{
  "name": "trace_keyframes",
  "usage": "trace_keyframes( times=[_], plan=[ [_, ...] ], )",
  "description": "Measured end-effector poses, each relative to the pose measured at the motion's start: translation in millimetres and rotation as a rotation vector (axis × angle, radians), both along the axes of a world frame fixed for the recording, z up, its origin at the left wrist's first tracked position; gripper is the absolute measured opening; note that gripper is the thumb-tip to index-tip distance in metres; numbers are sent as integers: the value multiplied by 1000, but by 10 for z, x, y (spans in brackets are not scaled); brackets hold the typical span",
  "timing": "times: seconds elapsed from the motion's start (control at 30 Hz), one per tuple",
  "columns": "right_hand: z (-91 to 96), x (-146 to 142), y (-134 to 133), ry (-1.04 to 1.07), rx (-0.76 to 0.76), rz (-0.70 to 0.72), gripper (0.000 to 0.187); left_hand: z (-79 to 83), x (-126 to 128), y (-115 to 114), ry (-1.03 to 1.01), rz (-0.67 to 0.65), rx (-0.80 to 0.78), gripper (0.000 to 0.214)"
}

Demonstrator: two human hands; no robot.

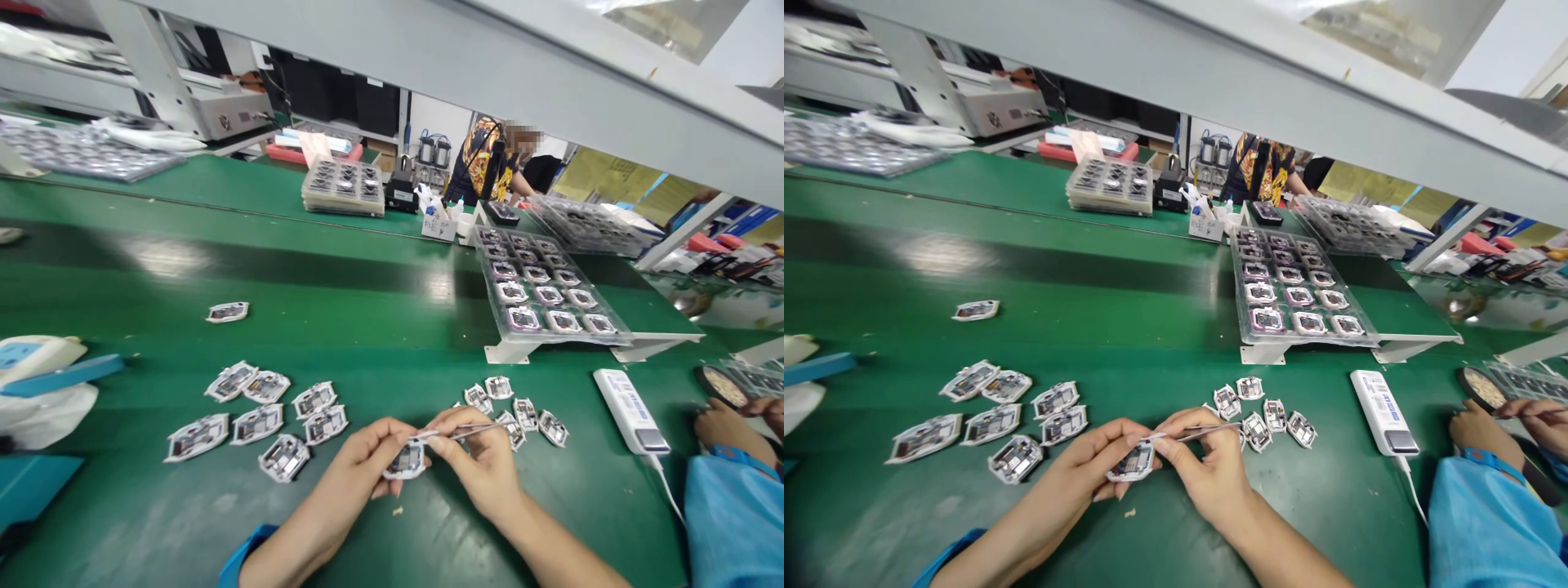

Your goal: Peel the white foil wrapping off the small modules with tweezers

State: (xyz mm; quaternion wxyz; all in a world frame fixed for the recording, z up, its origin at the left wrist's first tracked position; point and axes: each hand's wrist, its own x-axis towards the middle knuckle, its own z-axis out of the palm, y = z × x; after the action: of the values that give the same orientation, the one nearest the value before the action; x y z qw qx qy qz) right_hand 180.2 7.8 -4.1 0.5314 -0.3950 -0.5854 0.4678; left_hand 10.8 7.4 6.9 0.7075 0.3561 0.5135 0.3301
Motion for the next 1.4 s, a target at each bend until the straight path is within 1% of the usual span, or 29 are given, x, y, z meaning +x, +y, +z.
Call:
trace_keyframes(
  times=[0.2,0.27,0.4,0.5,0.53,0.6,0.7,0.83,0.97,1.1,1.17,1.23,1.33,1.4],
  plan=[
    [17,-8,0,0,57,-14,4,29,-7,-19,25,-12,-9,43],
    [24,-6,-3,-52,90,-17,3,33,-5,-23,37,-10,-17,42],
    [38,-3,-14,-158,192,-16,6,5,1,-9,56,-16,-12,39],
    [48,-2,-16,-218,250,-9,8,-15,-3,6,33,-8,-10,35],
    [49,-1,-14,-225,241,-14,7,-17,-6,9,13,-6,-8,33],
    [47,2,-8,-207,177,-30,5,-13,-15,9,-23,-8,-2,30],
    [29,4,0,-128,79,-37,2,-6,-27,1,-30,-29,19,29],
    [0,1,-1,-60,45,-38,1,-3,-39,-8,-12,-50,45,30],
    [15,0,0,-111,74,-29,4,1,-44,-2,18,-48,41,31],
    [61,-1,10,-193,220,-10,9,-23,-47,8,30,-45,37,33],
    [69,-3,10,-192,261,-8,10,-35,-43,10,18,-38,48,33],
    [61,-6,3,-168,245,-27,10,-37,-35,10,0,-25,54,30],
    [31,-15,-6,-117,183,-59,7,-29,-20,13,-14,1,52,27],
    [14,-18,-2,-104,172,-55,4,-27,-14,15,-18,5,52,26]
  ],
)
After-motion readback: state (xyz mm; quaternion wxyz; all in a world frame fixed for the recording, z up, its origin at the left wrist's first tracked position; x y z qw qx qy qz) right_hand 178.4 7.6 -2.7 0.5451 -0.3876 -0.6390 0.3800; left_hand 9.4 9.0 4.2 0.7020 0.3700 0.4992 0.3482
